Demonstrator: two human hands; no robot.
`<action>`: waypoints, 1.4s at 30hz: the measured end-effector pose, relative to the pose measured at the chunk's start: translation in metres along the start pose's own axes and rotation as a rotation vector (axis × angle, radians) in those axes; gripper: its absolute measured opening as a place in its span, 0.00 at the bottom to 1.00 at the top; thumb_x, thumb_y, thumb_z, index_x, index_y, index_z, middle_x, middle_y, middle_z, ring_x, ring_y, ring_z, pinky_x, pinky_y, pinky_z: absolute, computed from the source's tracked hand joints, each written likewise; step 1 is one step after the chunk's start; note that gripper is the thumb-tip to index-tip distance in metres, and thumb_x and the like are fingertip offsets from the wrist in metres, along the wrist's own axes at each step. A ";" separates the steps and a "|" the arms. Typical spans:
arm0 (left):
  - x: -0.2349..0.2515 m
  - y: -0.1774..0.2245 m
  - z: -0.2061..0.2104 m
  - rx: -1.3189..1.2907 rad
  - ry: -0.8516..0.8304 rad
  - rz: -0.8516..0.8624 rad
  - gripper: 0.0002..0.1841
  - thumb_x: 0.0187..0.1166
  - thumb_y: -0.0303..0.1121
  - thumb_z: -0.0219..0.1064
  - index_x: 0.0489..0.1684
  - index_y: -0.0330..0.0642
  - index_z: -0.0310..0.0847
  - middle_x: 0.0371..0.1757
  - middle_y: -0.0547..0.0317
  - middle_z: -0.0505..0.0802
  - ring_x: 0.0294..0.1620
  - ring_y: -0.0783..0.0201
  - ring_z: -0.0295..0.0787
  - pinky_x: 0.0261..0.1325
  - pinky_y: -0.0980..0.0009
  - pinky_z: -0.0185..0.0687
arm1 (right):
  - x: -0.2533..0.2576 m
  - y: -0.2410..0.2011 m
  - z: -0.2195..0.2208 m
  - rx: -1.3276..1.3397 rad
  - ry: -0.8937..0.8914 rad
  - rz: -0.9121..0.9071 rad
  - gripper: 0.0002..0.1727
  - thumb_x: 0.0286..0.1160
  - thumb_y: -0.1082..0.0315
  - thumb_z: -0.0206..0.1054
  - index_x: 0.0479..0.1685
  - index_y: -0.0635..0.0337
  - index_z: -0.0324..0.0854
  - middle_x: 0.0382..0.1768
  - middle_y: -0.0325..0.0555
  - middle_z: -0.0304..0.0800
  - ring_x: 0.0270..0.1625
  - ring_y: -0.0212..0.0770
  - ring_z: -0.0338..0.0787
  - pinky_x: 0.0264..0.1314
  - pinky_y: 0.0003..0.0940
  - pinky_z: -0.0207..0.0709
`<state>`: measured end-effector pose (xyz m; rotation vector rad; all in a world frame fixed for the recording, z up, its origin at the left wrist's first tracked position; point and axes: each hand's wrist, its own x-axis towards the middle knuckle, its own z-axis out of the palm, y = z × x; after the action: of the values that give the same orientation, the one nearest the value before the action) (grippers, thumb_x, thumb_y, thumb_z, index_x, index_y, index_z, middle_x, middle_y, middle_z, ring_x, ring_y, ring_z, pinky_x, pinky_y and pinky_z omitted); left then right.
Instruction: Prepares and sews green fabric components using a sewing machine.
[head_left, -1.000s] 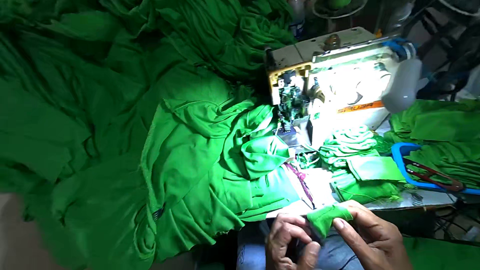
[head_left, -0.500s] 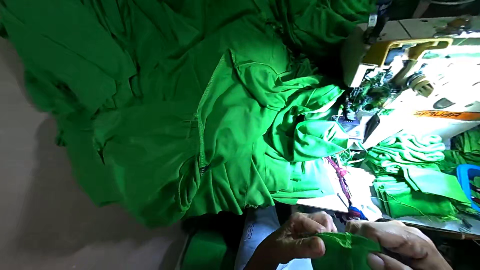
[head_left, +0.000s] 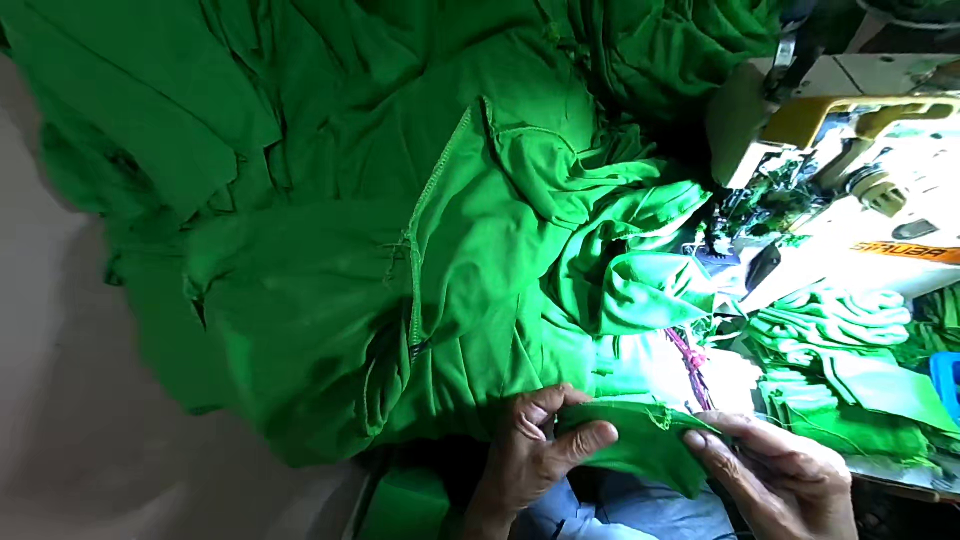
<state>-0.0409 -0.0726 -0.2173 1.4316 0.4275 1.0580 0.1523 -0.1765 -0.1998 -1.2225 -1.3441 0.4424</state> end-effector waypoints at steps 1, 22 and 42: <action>0.005 -0.001 0.003 0.048 0.031 0.033 0.04 0.75 0.31 0.73 0.41 0.43 0.91 0.42 0.77 0.96 0.46 0.86 0.89 0.54 0.83 0.86 | 0.002 0.000 0.004 -0.004 0.057 0.013 0.06 0.79 0.66 0.70 0.44 0.56 0.91 0.37 0.25 0.94 0.38 0.10 0.85 0.43 0.07 0.78; 0.135 0.010 0.038 0.839 0.181 0.457 0.03 0.64 0.24 0.77 0.31 0.35 0.94 0.39 0.52 0.95 0.45 0.73 0.91 0.50 0.84 0.83 | 0.096 0.024 0.019 -0.096 0.361 0.294 0.15 0.78 0.70 0.63 0.57 0.70 0.81 0.25 0.33 0.87 0.21 0.17 0.83 0.24 0.13 0.79; 0.202 0.026 0.075 0.944 -0.263 -0.189 0.10 0.68 0.26 0.77 0.26 0.41 0.78 0.21 0.56 0.81 0.20 0.60 0.77 0.21 0.62 0.70 | 0.058 0.033 -0.014 0.196 0.404 0.325 0.11 0.70 0.70 0.66 0.25 0.38 0.78 0.14 0.11 0.76 0.15 0.09 0.70 0.17 0.07 0.62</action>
<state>0.1129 0.0379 -0.1115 2.2643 0.9179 0.4870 0.1918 -0.1216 -0.1966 -1.2873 -0.7445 0.5101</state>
